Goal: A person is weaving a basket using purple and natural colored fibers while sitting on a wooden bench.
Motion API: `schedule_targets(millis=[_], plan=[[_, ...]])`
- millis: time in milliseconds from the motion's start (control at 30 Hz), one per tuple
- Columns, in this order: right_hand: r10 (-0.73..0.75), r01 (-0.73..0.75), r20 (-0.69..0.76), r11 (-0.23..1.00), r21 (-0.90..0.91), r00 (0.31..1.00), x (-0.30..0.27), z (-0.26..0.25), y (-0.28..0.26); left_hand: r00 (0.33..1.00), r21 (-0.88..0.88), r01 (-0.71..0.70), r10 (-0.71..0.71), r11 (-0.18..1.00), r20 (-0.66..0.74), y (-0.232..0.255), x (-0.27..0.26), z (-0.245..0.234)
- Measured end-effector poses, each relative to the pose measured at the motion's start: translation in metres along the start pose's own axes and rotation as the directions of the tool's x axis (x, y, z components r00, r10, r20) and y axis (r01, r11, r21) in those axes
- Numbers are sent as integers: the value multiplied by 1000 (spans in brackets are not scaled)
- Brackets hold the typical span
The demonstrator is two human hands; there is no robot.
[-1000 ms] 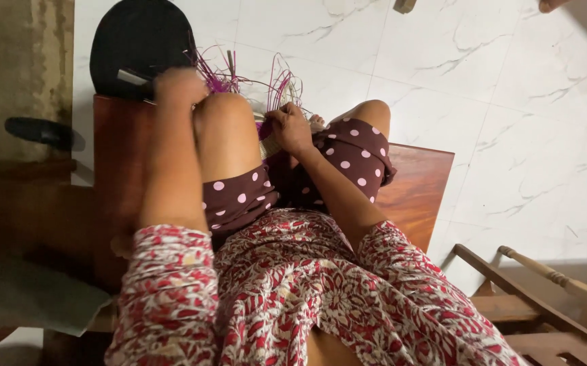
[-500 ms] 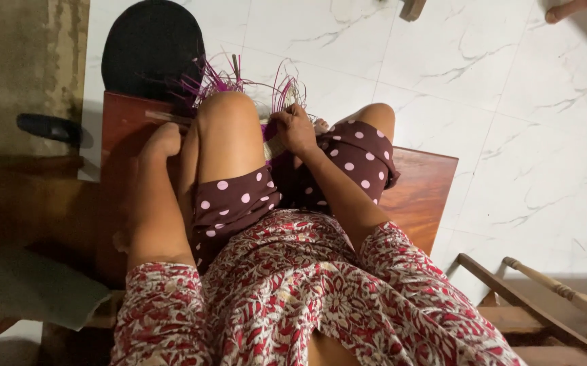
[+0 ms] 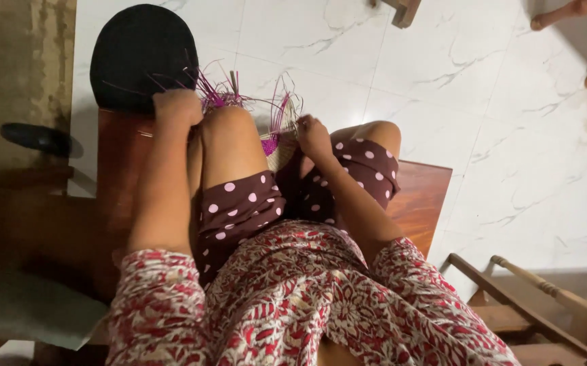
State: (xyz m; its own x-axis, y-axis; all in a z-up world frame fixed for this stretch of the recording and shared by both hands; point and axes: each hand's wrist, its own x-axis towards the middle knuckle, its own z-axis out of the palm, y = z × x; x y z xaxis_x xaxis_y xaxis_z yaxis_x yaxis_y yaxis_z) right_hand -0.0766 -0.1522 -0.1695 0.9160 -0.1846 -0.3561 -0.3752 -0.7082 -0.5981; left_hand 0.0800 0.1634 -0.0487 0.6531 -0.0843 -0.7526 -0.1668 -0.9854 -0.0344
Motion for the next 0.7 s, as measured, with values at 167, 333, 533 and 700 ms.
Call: schedule_targets(millis=[167,333,533,700], plan=[[-66,66,90,998,-4,994,-9,-24,-17,985,-33,-58,52,998,-164,28,9,-8],[-25,23,138,1000,16,990,-14,-32,-27,960,-187,-196,149,963,-238,38,33,5],[-13,-6,171,994,106,985,-20,-47,-47,991,-424,-122,87,897,-103,46,37,7],[-23,-5,190,989,146,981,-21,-48,-47,989,-399,-70,12,914,-146,44,62,26]])
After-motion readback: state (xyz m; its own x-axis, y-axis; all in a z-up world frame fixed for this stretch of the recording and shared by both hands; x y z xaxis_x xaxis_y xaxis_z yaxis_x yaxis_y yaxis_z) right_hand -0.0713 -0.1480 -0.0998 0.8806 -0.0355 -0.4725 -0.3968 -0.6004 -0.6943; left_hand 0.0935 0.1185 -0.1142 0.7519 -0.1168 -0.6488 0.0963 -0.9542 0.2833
